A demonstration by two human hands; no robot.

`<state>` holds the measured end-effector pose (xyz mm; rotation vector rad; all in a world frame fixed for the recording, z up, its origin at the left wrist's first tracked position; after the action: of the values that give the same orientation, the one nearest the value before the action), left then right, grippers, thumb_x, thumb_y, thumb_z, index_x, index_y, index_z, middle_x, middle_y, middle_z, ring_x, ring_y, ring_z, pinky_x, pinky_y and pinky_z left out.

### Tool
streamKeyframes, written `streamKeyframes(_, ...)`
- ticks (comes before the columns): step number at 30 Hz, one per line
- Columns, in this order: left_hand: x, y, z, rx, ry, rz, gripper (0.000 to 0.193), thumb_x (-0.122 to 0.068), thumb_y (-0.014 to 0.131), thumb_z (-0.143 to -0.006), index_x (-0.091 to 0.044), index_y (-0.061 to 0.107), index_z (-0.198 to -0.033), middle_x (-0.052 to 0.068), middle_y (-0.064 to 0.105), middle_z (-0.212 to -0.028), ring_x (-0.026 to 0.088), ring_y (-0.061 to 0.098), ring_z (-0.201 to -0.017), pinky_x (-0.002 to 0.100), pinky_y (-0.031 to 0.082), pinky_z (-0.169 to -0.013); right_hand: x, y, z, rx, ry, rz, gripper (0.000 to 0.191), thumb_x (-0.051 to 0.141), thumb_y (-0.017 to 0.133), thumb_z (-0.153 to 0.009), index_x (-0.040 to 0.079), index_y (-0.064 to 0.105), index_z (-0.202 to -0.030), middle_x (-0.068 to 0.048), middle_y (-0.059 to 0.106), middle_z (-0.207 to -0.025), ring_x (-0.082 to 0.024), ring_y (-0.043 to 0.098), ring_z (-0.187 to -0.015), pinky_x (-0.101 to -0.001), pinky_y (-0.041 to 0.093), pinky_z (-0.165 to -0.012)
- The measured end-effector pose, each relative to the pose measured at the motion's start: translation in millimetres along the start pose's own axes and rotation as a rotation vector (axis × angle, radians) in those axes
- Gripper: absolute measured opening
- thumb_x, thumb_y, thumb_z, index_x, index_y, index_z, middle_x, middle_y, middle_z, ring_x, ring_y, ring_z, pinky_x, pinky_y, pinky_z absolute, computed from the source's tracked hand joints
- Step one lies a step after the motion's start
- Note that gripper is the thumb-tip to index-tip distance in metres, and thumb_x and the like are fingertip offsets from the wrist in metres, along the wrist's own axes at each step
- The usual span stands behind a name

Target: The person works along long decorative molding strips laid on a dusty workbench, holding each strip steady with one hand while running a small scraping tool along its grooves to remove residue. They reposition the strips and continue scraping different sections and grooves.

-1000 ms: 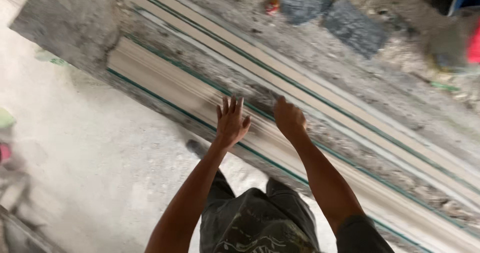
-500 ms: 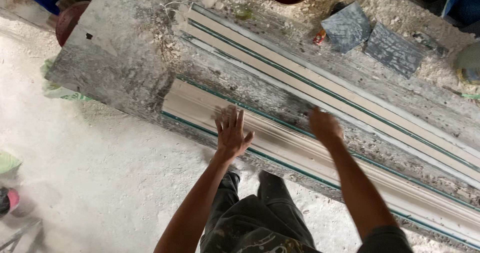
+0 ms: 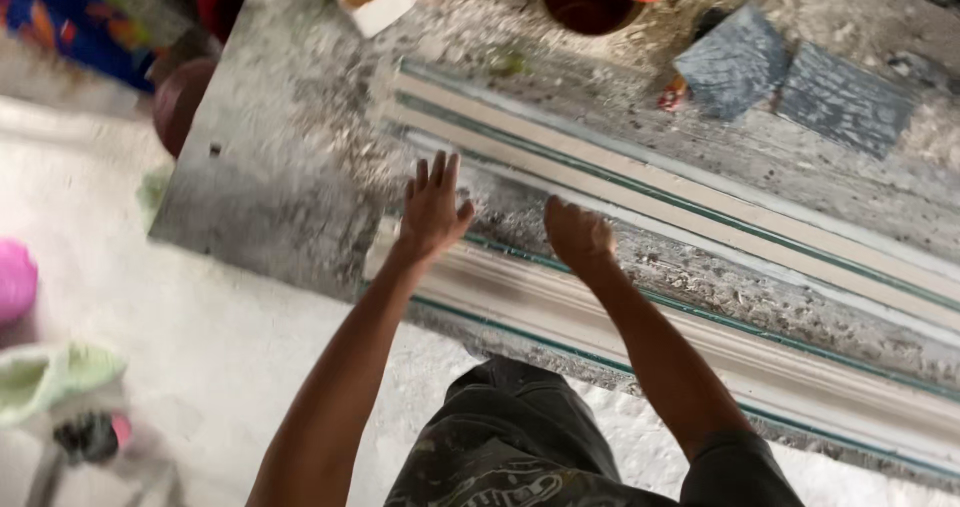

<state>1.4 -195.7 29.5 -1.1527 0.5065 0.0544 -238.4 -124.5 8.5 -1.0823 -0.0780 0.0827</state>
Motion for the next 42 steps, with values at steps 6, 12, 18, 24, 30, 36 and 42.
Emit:
streamKeyframes(6,-19.4,-31.9,-110.1,-0.037,0.161,-0.163,0.081,-0.037,0.065,-0.094,-0.004,0.026,-0.157,0.024,0.025,-0.164,0.050,0.025,-0.146,0.064,0.027,-0.114,-60.2,21.0,53.7,-0.086,-0.060,0.145,0.057,0.024,0.053,-0.102,0.014,0.045,-0.158,-0.025,0.067,-0.125,-0.011,0.052,-0.039,-0.0278,0.046,-0.025)
streamKeyframes(12,-10.7,-31.7,-132.4,-0.219,0.321,-0.157,0.053,-0.028,0.066,-0.097,-0.003,0.057,-0.143,0.020,0.052,-0.143,0.043,0.044,-0.139,0.060,0.031,-0.118,-25.3,38.2,8.7,0.039,0.093,-0.227,0.023,0.028,0.047,-0.113,0.011,0.062,-0.108,-0.013,0.068,-0.083,-0.017,0.056,-0.050,-0.0352,0.045,-0.039)
streamKeyframes(18,-3.4,-38.5,-168.3,0.038,0.328,-0.136,0.037,-0.027,0.067,-0.096,-0.002,0.069,-0.123,0.019,0.068,-0.121,0.034,0.063,-0.115,0.048,0.046,-0.106,104.7,-2.6,-69.0,-0.030,0.048,-0.236,0.019,0.025,0.050,-0.105,0.010,0.061,-0.109,-0.012,0.072,-0.076,-0.024,0.067,-0.058,-0.0404,0.051,-0.041)
streamKeyframes(24,21.2,-25.6,-151.3,0.212,0.421,0.093,0.035,-0.025,0.066,-0.096,-0.004,0.071,-0.124,0.022,0.073,-0.111,0.038,0.072,-0.099,0.047,0.057,-0.090,62.1,-7.2,12.9,-0.012,-0.030,-0.191,0.031,0.024,0.058,-0.098,0.005,0.059,-0.122,-0.016,0.074,-0.092,-0.020,0.067,-0.059,-0.0354,0.051,-0.034)
streamKeyframes(30,88.3,-72.0,-121.2,-0.122,0.516,0.223,0.044,-0.018,0.066,-0.097,0.000,0.061,-0.137,0.023,0.067,-0.131,0.043,0.064,-0.120,0.050,0.051,-0.100,149.7,1.7,-43.4,0.261,0.146,-0.292,0.058,0.023,0.051,-0.105,0.017,0.030,-0.158,-0.013,0.073,-0.095,-0.024,0.074,-0.070,-0.0441,0.061,-0.053)
streamKeyframes(36,166.0,-85.4,-85.5,-0.099,0.279,0.205,0.047,-0.013,0.067,-0.092,-0.001,0.061,-0.137,0.025,0.067,-0.126,0.043,0.063,-0.116,0.049,0.051,-0.101,255.6,-26.5,-129.3,0.129,0.027,-0.349,0.037,0.027,0.050,-0.110,0.013,0.046,-0.144,-0.010,0.068,-0.078,-0.016,0.049,-0.052,-0.0355,0.046,-0.036)
streamKeyframes(42,175.3,-71.7,-75.6,-0.215,0.314,0.241,0.047,-0.011,0.068,-0.086,0.000,0.063,-0.132,0.024,0.071,-0.116,0.044,0.067,-0.108,0.053,0.050,-0.094,181.4,-5.3,-66.7,0.168,0.062,-0.261,0.043,0.026,0.048,-0.109,0.010,0.041,-0.148,-0.007,0.054,-0.068,-0.010,0.044,-0.044,-0.0267,0.038,-0.028)
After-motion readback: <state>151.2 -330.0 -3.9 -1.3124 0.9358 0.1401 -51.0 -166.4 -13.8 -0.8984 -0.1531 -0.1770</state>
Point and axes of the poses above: each hand's wrist, its own z-axis away from the middle knuckle, its own y-axis out of the palm, x = y × z, the point moved 5 cm from there along -z, towards the middle knuckle
